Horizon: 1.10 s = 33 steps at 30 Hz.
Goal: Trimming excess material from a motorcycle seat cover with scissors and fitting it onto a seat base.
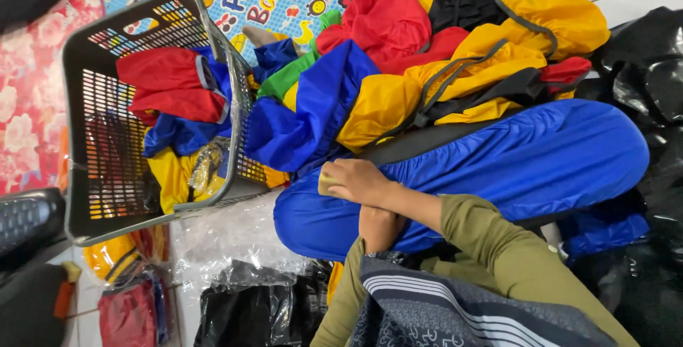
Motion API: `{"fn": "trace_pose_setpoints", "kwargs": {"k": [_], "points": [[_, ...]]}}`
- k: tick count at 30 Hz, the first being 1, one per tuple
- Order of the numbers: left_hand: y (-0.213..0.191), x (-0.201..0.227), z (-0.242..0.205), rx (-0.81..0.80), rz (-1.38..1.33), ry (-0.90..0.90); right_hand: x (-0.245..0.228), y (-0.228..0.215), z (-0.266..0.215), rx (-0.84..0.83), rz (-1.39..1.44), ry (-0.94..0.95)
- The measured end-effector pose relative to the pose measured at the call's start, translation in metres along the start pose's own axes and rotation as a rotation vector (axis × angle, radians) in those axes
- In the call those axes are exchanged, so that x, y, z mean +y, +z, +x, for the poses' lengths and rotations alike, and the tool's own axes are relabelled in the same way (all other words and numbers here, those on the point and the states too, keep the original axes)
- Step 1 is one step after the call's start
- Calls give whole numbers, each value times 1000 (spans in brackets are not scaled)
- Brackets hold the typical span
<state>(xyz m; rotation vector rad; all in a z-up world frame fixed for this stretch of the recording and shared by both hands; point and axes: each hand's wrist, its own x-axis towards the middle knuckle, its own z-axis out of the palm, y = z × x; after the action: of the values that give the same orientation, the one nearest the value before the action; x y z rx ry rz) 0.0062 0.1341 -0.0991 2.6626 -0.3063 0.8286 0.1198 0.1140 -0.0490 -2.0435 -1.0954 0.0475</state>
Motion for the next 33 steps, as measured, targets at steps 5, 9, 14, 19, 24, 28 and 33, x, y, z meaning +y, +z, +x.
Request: {"fn": "trace_pose_setpoints", "kwargs": {"k": [5, 9, 14, 19, 24, 28, 33], "points": [[-50, 19, 44, 11, -61, -44, 92, 5, 9, 223, -552, 215], [-59, 19, 56, 14, -90, -82, 49, -85, -45, 355, -278, 342], [-43, 3, 39, -76, -130, -126, -16, -85, -135, 92, -266, 227], [-55, 18, 56, 66, -92, -121, 37, -173, -177, 177, -511, 613], [-79, 43, 49, 268, -49, -14, 63, -208, -217, 428, -987, 702], [-88, 59, 15, 168, -213, 11, -36, -170, -186, 342, -380, 551], [-119, 60, -18, -118, -75, -34, -44, -103, -203, -80, -147, 149]]}}
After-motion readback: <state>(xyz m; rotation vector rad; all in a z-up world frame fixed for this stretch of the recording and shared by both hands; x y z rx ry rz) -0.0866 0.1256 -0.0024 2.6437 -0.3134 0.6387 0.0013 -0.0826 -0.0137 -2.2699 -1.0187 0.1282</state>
